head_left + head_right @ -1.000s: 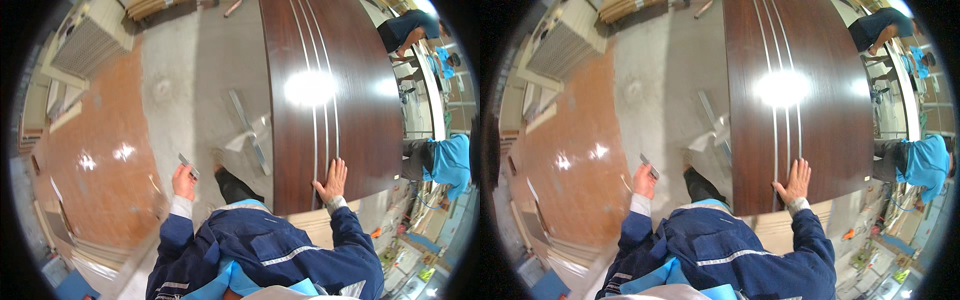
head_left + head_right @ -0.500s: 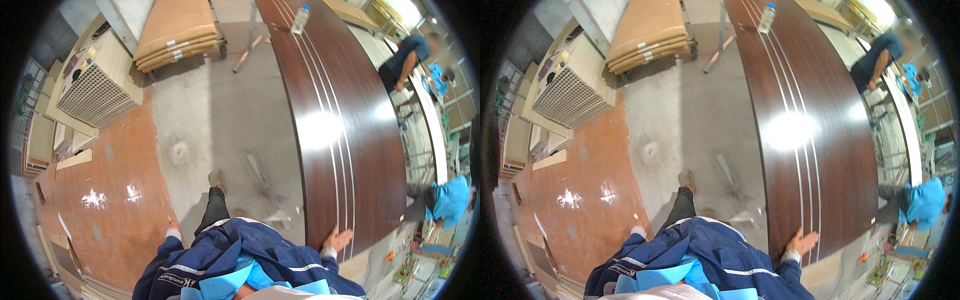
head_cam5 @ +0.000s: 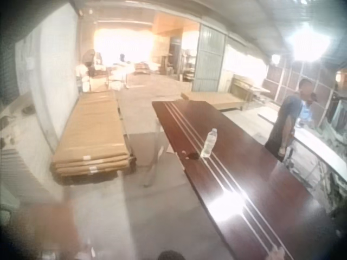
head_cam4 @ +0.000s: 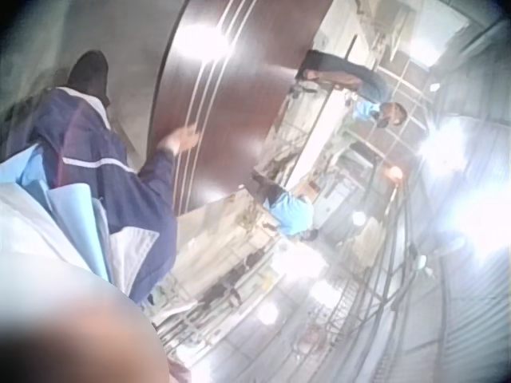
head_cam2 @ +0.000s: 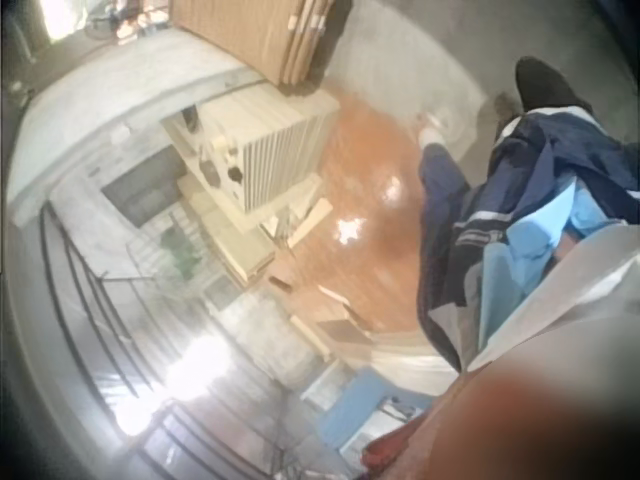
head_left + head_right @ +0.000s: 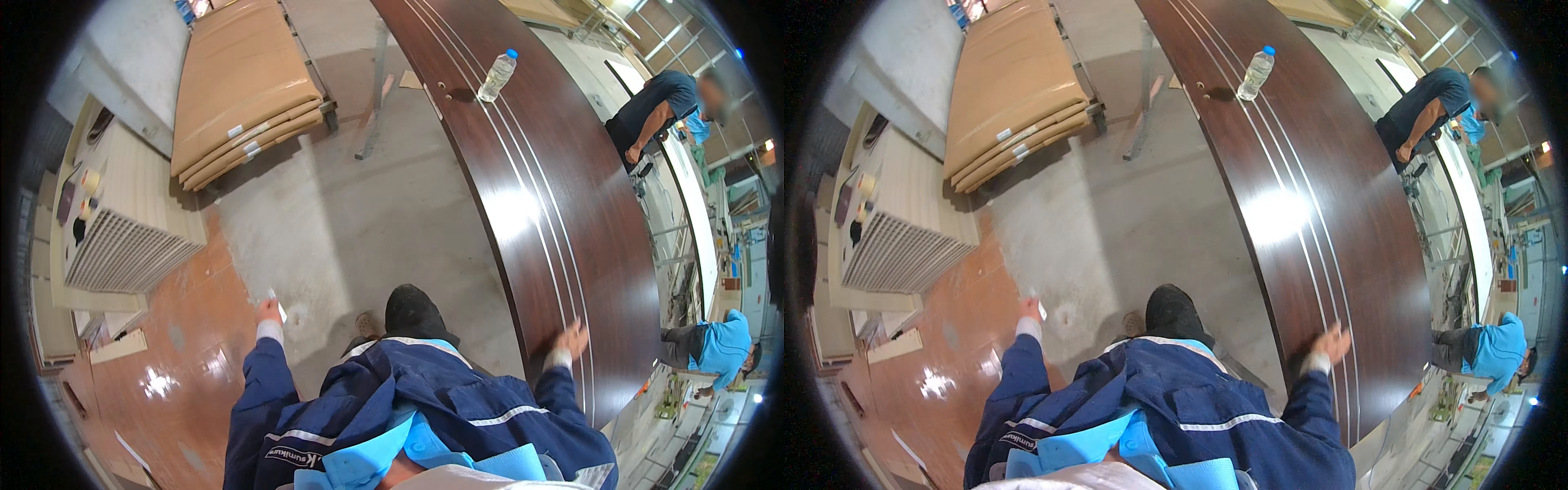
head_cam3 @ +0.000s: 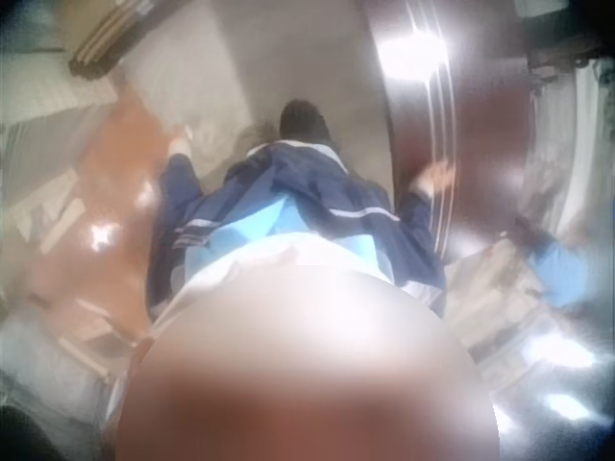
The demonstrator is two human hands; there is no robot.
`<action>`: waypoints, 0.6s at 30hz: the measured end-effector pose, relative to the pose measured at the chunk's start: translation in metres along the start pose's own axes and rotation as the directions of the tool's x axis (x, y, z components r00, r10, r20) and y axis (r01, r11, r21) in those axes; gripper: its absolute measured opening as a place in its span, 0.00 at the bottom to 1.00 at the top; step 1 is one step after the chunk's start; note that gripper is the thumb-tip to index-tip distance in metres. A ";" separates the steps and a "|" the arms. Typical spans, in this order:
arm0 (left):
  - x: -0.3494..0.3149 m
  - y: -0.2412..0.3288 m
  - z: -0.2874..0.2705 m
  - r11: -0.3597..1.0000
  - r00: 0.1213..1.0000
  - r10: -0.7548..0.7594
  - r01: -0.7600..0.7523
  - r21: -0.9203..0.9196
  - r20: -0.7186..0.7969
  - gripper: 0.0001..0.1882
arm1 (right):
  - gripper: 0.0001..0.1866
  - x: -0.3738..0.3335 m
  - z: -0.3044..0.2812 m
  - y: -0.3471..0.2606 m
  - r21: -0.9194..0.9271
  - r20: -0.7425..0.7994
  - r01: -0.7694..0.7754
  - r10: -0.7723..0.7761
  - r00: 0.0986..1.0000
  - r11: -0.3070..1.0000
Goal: The person applies a dark finish to a curved wooden panel using a small brush and wipes the surface with a cloth. They then retrieve a small label, peel off its backing, and stick it onto the panel.
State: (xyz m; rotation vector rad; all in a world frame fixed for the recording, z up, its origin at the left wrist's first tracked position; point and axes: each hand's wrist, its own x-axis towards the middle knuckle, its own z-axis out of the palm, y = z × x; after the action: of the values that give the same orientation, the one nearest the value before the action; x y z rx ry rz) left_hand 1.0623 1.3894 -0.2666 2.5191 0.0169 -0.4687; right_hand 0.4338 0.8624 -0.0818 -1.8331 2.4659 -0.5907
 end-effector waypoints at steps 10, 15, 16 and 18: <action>0.147 0.162 0.011 0.983 0.983 -0.185 0.185 -0.018 0.008 0.16 | 0.63 0.171 0.205 -0.568 0.842 0.016 0.217 -0.424 0.906 0.494; 0.169 0.138 -0.033 0.855 0.908 -0.420 0.398 0.332 -0.005 0.16 | 0.51 0.228 0.232 -0.691 0.840 0.063 0.233 -0.515 0.855 0.489; 0.165 0.137 -0.041 0.822 0.875 -0.483 0.439 0.363 0.035 0.17 | 0.44 0.228 0.229 -0.700 0.910 0.130 0.122 -0.552 0.824 0.396; 0.180 0.150 -0.057 0.771 0.794 -0.607 0.579 0.266 0.031 0.20 | 0.40 0.224 0.235 -0.719 0.798 -0.051 0.311 -0.455 0.889 0.517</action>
State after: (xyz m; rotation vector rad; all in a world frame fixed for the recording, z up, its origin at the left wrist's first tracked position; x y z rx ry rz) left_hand 1.2670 1.2789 -0.2028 2.6860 0.7856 -0.9175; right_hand 1.0799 0.4129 -0.0335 -1.8571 1.2574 -1.2378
